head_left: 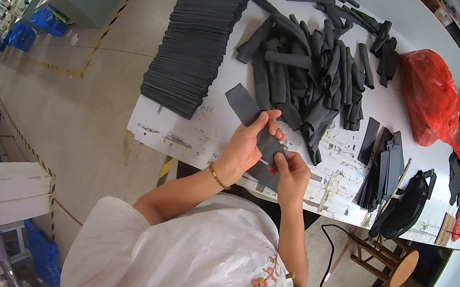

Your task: Inspecting and sorting gray foam or rubber strips on a workbench.

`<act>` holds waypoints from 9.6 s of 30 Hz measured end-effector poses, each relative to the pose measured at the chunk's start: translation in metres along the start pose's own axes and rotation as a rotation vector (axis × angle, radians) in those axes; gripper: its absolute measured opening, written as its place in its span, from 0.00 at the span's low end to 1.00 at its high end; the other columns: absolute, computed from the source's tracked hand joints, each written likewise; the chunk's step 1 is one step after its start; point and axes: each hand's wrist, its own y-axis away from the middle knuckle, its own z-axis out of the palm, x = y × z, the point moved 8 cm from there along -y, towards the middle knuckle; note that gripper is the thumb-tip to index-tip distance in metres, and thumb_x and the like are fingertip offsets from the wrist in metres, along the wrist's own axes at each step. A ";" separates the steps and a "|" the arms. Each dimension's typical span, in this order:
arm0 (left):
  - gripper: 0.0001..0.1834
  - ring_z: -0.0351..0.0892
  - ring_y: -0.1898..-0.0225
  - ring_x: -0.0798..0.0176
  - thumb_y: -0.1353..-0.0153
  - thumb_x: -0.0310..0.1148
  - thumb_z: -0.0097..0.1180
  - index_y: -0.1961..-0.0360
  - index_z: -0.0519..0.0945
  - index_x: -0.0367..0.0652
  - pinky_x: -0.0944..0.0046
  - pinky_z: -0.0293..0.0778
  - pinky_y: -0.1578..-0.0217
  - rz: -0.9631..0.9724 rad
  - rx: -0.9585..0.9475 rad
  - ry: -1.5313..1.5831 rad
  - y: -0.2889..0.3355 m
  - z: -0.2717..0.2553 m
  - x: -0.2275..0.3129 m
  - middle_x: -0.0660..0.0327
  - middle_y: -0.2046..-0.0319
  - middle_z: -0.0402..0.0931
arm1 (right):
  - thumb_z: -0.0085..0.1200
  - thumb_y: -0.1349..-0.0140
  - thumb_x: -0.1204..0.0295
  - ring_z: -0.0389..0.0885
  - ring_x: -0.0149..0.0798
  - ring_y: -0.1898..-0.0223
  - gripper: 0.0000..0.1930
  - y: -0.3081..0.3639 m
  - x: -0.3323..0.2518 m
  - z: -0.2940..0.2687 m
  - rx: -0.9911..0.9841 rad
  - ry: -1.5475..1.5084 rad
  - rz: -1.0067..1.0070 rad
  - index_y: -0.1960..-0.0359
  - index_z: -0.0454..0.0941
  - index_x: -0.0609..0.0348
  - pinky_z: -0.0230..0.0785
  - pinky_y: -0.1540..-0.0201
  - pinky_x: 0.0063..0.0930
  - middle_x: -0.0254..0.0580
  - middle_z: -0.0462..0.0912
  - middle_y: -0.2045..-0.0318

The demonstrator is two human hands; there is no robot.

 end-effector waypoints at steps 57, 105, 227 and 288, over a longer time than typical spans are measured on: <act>0.07 0.73 0.82 0.66 0.30 0.29 0.46 0.62 0.72 0.36 0.68 0.70 0.82 0.244 0.448 -0.876 -0.084 -0.119 0.088 0.57 0.75 0.74 | 0.48 0.40 0.74 0.82 0.43 0.60 0.08 -0.100 -0.057 -0.300 0.802 2.046 -0.082 0.66 0.81 0.59 0.74 0.58 0.38 0.42 0.83 0.67; 0.12 0.82 0.54 0.53 0.35 0.29 0.57 0.53 0.76 0.35 0.52 0.81 0.54 -0.160 0.188 -0.163 -0.016 -0.033 0.032 0.52 0.52 0.80 | 0.62 0.48 0.78 0.76 0.38 0.63 0.15 0.031 -0.093 0.024 0.202 1.142 -0.972 0.56 0.83 0.54 0.64 0.56 0.35 0.33 0.80 0.65; 0.15 0.80 0.61 0.65 0.35 0.32 0.59 0.52 0.79 0.33 0.67 0.76 0.56 0.088 0.162 -0.223 0.007 -0.028 0.047 0.56 0.60 0.81 | 0.60 0.36 0.72 0.65 0.19 0.74 0.07 0.006 -0.055 -0.032 0.205 0.216 -0.325 0.68 0.79 0.65 0.58 0.70 0.15 0.26 0.75 0.77; 0.13 0.76 0.71 0.63 0.28 0.33 0.45 0.57 0.74 0.31 0.68 0.74 0.69 -0.150 0.152 0.015 -0.017 -0.031 0.011 0.52 0.66 0.78 | 0.46 0.35 0.79 0.78 0.48 0.51 0.15 -0.008 -0.130 -0.230 0.941 0.851 -0.839 0.47 0.70 0.64 0.69 0.50 0.37 0.50 0.79 0.56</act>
